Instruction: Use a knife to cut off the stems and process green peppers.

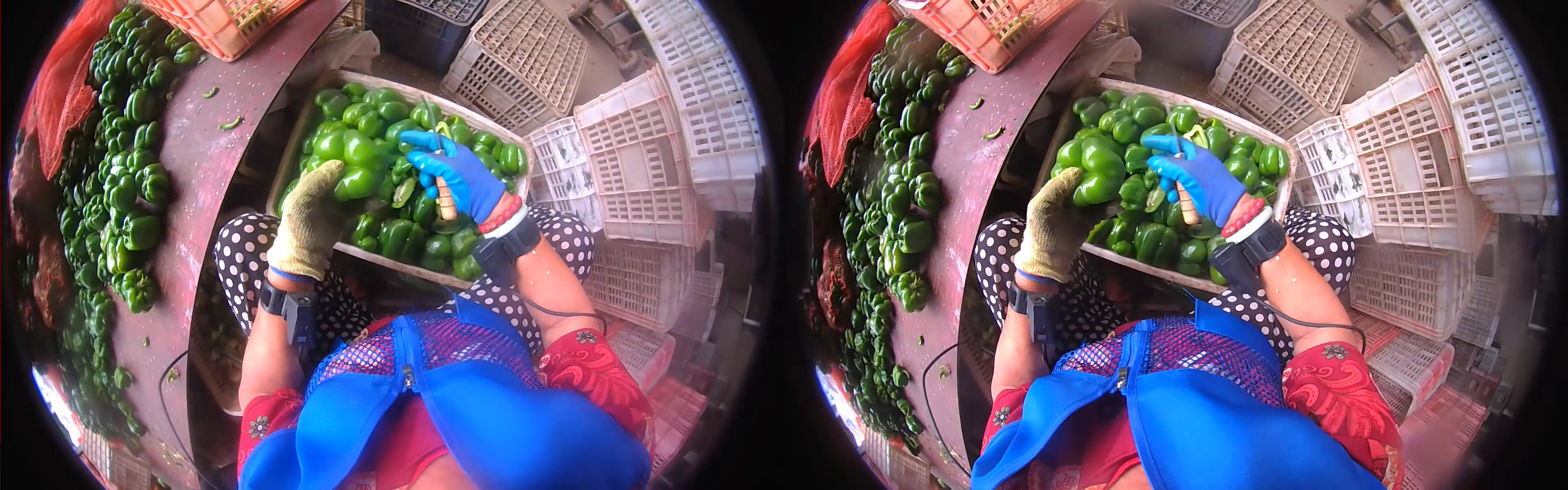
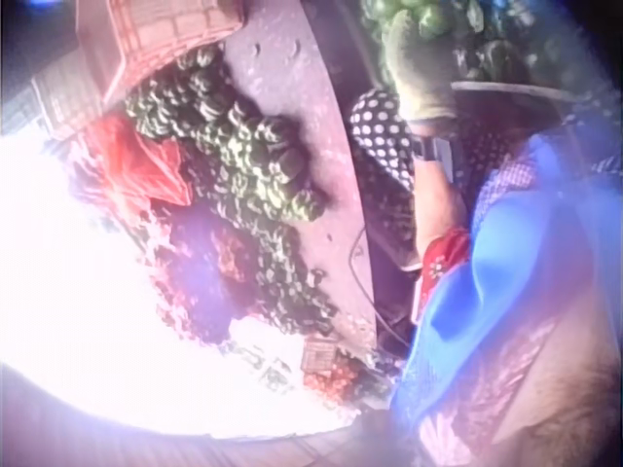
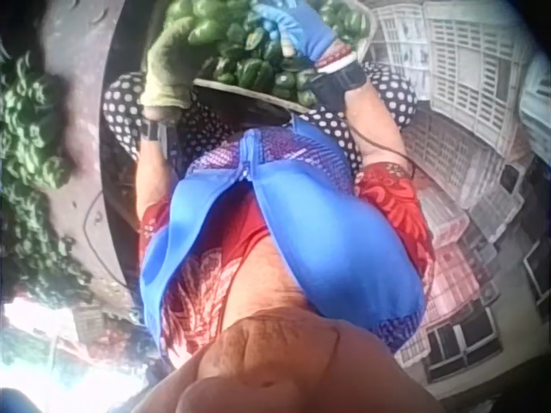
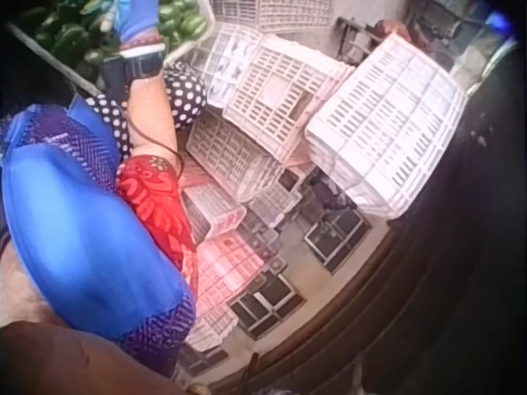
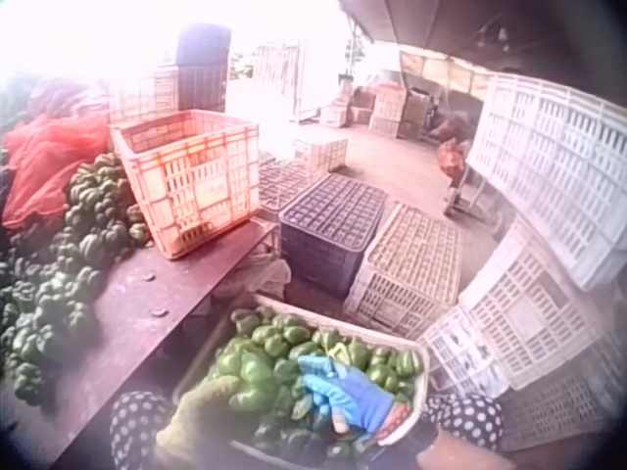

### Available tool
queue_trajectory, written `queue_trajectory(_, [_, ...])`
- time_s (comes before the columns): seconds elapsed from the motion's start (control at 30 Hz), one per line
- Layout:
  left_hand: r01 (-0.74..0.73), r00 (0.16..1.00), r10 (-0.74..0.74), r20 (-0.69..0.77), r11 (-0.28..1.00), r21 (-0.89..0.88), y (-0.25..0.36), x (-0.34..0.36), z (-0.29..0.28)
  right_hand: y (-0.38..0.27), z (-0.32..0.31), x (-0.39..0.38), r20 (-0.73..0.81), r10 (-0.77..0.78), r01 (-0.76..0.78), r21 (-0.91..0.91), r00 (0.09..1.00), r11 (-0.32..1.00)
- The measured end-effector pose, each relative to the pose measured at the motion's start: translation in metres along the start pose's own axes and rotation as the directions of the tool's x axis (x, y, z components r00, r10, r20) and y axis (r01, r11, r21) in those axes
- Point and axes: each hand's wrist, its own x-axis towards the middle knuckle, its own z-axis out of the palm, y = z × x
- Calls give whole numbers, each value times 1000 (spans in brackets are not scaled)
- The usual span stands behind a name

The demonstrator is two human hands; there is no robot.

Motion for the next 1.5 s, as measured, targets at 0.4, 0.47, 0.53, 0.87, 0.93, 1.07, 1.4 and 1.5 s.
queue_trajectory(0.4, [-7, 999, 21, -50, 962, 272, -5, 1, -1, -1, 39, -8, -33, -220, 146, -650, 975, 746])
queue_trajectory(0.47, [1, 998, 23, -66, 937, 349, -8, 1, -2, 2, 38, -6, -28, -175, 116, -645, 984, 756])
queue_trajectory(0.53, [11, 996, 24, -80, 911, 412, -7, 0, 1, 8, 35, -6, -25, -183, 119, -675, 983, 728])
queue_trajectory(0.87, [26, 975, 194, -107, 381, 924, -11, -5, 14, 41, 40, 2, -119, -83, -33, -743, 989, 669])
queue_trajectory(0.93, [8, 977, 181, -110, 490, 872, -11, -8, 13, 42, 38, 2, -79, -153, 47, -734, 985, 678])
queue_trajectory(1.07, [-37, 978, 180, -108, 651, 758, -11, -5, 12, 41, 35, 5, 6, -307, 232, -670, 952, 706])
queue_trajectory(1.4, [37, 999, -35, -12, 894, 446, 3, -8, 18, 44, 27, 10, 102, -601, 491, -691, 793, 531])
queue_trajectory(1.5, [41, 998, -55, 16, 879, 475, -1, -5, 13, 48, 27, 14, 169, -399, 410, -632, 901, 658])
